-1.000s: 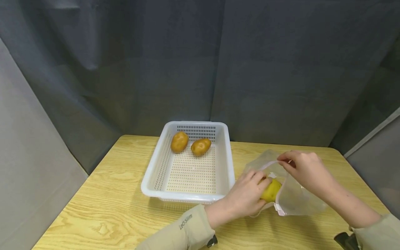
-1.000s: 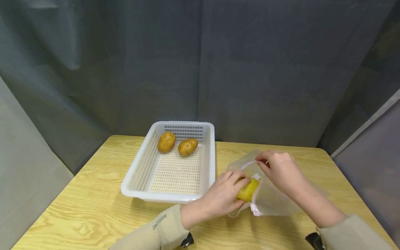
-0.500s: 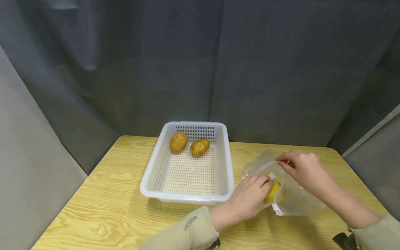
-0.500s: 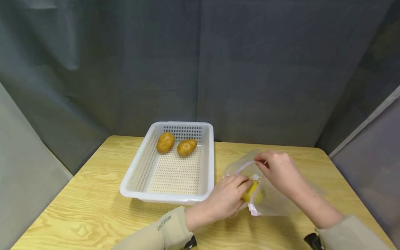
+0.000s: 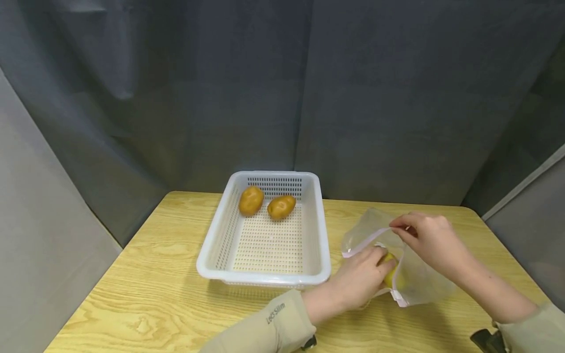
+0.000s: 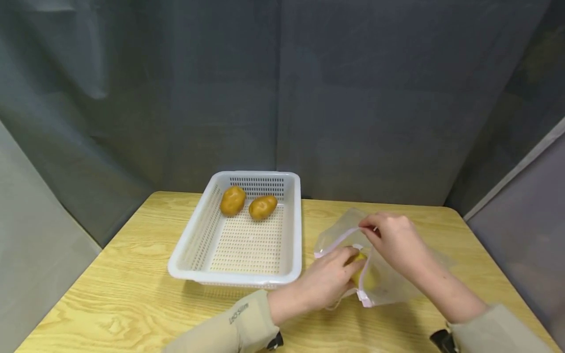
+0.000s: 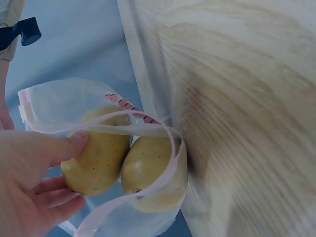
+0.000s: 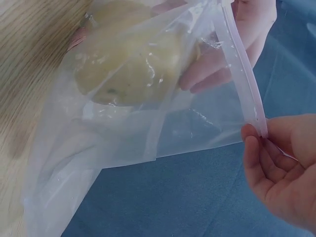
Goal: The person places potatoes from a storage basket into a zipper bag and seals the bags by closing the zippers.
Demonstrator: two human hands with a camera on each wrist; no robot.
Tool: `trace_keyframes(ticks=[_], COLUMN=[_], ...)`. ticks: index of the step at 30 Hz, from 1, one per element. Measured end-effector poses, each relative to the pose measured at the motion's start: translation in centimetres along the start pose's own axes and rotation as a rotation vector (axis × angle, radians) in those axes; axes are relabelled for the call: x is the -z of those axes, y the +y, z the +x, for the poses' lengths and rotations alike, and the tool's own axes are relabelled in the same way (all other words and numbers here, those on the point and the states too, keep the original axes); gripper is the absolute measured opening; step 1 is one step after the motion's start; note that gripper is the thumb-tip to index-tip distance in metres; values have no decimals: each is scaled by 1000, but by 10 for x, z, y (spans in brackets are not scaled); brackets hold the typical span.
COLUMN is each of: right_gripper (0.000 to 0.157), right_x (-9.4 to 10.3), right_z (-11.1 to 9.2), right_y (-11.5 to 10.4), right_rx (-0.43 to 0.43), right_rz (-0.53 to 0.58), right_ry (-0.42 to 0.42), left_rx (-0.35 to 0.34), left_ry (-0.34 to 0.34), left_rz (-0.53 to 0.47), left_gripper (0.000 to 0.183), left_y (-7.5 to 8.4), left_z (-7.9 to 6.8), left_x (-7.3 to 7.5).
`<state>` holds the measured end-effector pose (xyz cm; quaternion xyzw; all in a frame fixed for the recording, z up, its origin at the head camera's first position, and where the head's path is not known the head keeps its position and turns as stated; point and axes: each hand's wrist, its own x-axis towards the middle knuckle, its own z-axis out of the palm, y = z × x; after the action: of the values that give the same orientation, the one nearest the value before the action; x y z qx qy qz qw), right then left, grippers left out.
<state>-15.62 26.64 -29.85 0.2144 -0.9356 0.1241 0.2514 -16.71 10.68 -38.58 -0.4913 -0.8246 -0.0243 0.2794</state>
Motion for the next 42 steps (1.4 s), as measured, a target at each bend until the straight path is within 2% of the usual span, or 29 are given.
trace_keyframes(ticks=[2,5,10,17,20,23,29,34,37,42], right_gripper=[8,8,9,7,8,9,8,7,7,7], right_x=[0,2,4,4,4,4,4,3,3,3], right_z=[0,-1,-2,-2,-2,-2,-3,-2,-3,-3], right_y=[0,1,2,2,3,5,7,7,7,7], right_rx=[-2,-3,-10,-21,-18,-17,-34,-40,-38,-36], right_rz=[-1,-2,-5,-12,-11,-11,-17,-25,-23,-20], right_ry=[2,2,-3,-12,-8,1,-19,-25,-20,-24], left_rx=[10,38,68,44,61,81,58,54,62,115], left_ry=[-14,1,16,-160,-187,-162,-21,20,50,75], left_rz=[-11,-35,-50,-55,-87,-101,-86,-59,-100,-180], left_gripper=[47,48,37,30,29,31,32,15,14,14], left_y=[1,3,5,8,8,7,1,-7,-13,-24], left_z=[0,0,2,5,4,3,-1,-4,-5,-8], left_x=[-1,-3,-4,0,2,4,12,21,25,35])
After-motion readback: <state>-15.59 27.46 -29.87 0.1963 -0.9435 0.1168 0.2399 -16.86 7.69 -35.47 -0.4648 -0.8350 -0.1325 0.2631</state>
